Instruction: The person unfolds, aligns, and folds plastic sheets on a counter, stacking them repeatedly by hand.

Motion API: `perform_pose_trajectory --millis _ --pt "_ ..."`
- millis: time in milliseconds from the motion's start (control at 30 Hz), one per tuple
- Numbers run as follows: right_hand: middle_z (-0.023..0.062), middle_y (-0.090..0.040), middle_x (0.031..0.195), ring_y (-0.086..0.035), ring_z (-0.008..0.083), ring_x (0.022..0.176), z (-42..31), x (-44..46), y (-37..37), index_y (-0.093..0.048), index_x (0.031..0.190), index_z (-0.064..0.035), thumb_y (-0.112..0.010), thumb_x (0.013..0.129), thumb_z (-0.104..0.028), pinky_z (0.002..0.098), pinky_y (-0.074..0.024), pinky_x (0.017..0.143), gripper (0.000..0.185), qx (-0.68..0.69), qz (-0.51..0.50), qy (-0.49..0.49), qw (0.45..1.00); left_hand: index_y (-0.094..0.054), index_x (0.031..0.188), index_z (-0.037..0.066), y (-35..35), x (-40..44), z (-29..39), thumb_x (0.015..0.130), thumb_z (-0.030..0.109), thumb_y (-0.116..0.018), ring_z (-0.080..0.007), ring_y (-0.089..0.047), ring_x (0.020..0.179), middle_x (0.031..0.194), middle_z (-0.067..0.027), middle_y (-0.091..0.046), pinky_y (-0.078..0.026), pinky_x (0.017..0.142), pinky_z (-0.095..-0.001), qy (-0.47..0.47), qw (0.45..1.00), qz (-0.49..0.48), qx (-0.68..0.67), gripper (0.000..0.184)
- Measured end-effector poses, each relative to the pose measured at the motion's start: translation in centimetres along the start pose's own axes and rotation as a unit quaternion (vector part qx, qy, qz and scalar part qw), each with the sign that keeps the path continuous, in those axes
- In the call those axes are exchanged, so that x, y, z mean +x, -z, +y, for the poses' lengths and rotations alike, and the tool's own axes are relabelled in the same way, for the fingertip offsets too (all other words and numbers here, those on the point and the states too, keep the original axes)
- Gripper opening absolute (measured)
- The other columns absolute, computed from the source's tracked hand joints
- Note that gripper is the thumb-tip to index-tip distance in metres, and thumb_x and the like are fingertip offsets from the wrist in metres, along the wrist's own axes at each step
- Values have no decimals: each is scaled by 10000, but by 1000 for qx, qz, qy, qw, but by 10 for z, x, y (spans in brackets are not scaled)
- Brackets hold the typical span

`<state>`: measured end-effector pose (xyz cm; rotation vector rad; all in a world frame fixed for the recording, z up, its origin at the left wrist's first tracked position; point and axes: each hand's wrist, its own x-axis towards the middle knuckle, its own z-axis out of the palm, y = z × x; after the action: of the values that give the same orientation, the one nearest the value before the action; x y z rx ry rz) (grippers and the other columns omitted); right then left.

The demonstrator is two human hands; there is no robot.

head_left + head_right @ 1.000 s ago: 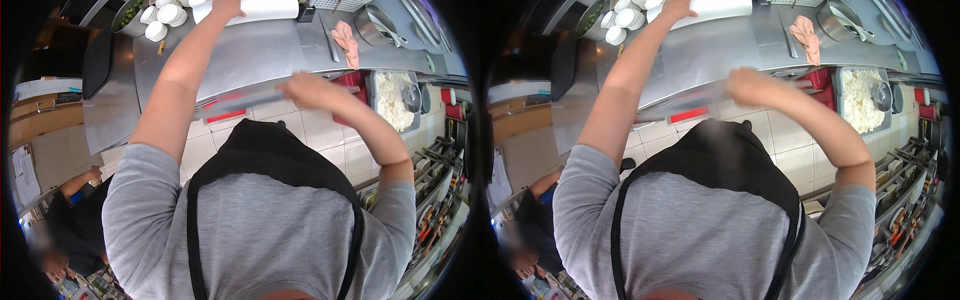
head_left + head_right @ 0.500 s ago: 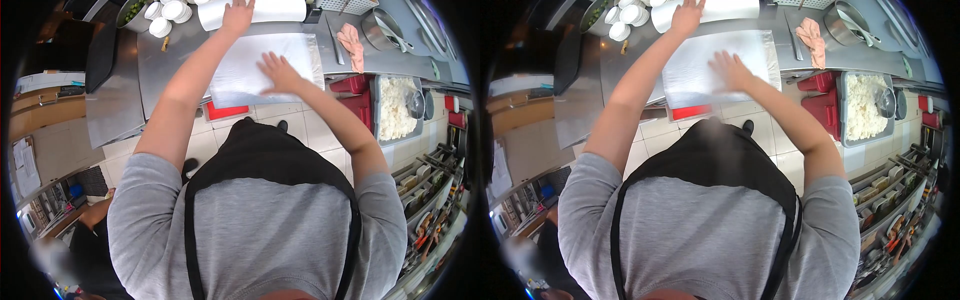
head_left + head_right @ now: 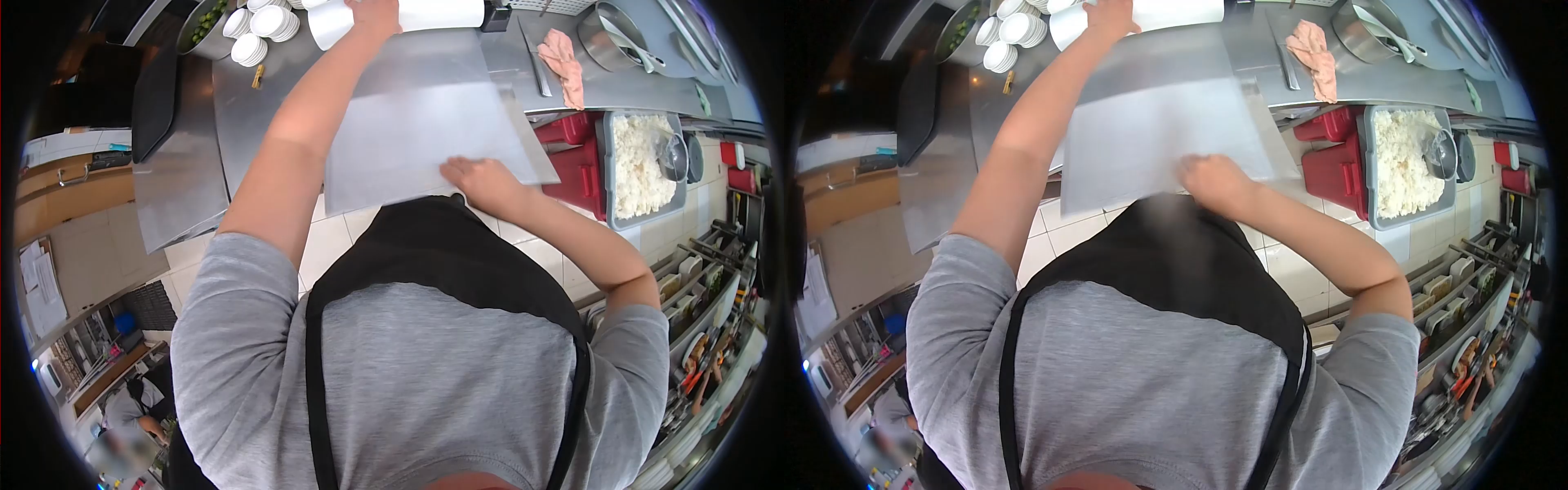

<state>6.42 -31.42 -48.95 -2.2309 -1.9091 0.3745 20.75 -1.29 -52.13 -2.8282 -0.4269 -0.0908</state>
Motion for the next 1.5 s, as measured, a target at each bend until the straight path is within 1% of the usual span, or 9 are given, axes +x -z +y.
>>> perform_pose_trajectory --millis 133,267,467,567,800,900,1000,1233,1500 --pt "172 -623 880 -623 326 764 -23 -13 47 -546 1059 -14 -591 644 30 409 -500 682 420 94 -197 2 976 -298 1358 69 44 2 -23 620 440 -751 -395 -391 1210 1316 -206 -393 -368 920 -584 43 987 -129 -86 942" --pt "188 -615 701 -615 346 742 10 16 78 -614 1064 -77 -580 703 6 416 -488 682 373 108 -155 -34 981 -410 1281 62 25 22 -49 601 487 -752 -343 -505 1100 1184 -194 -519 -438 879 -472 -36 984 -139 -110 872" --pt "160 -582 1069 -553 318 984 93 119 68 -507 1192 -73 -623 751 -98 424 -451 819 457 -12 -14 -160 987 -504 1181 46 1 24 -52 584 490 -754 -309 -557 1012 1087 -175 -580 -464 826 -414 -97 984 -106 -104 785" --pt "130 -591 1053 -576 302 956 150 157 0 -515 1163 -67 -509 789 -84 413 -476 745 374 -83 188 -34 978 -504 1174 36 3 11 -44 593 470 -751 -317 -558 1001 1102 -175 -569 -468 813 -419 -84 989 -69 -101 766" --pt "156 -348 1386 -318 342 1281 93 112 -57 -366 1332 -73 -504 856 -406 518 -260 1029 597 -97 87 -23 991 -437 1275 48 -10 -26 -23 769 229 -614 -364 -445 1155 1274 -208 -436 -424 872 -516 -93 989 95 -59 565" --pt "203 -339 1376 -325 393 1264 51 71 -65 -351 1346 -71 -507 850 -331 534 -288 1011 581 -125 65 15 990 -353 1348 68 -9 -35 -7 799 156 -534 -393 -350 1238 1338 -225 -365 -346 927 -598 -101 987 115 -58 585" --pt "293 -424 1249 -451 391 1172 43 61 -92 -410 1288 -13 -466 793 -70 428 -407 959 501 -234 161 -23 958 -286 1384 88 -30 -24 3 802 134 -493 -409 -317 1261 1370 -235 -326 -288 965 -621 -63 981 181 11 619" --pt "220 -536 1132 -553 338 1039 0 19 -19 -483 1162 31 -526 737 -55 371 -499 819 435 -82 77 -41 993 -265 1389 103 33 -1 -6 744 224 -619 -411 -341 1239 1381 -232 -308 -290 963 -619 -20 998 -5 -62 745" --pt "157 -617 712 -625 312 690 -12 1 63 -576 1058 -69 -595 677 5 393 -507 643 388 45 -101 -16 994 -408 1289 64 30 14 -38 588 396 -790 -306 -553 1044 1124 -172 -568 -471 856 -394 -72 990 -94 -75 865"
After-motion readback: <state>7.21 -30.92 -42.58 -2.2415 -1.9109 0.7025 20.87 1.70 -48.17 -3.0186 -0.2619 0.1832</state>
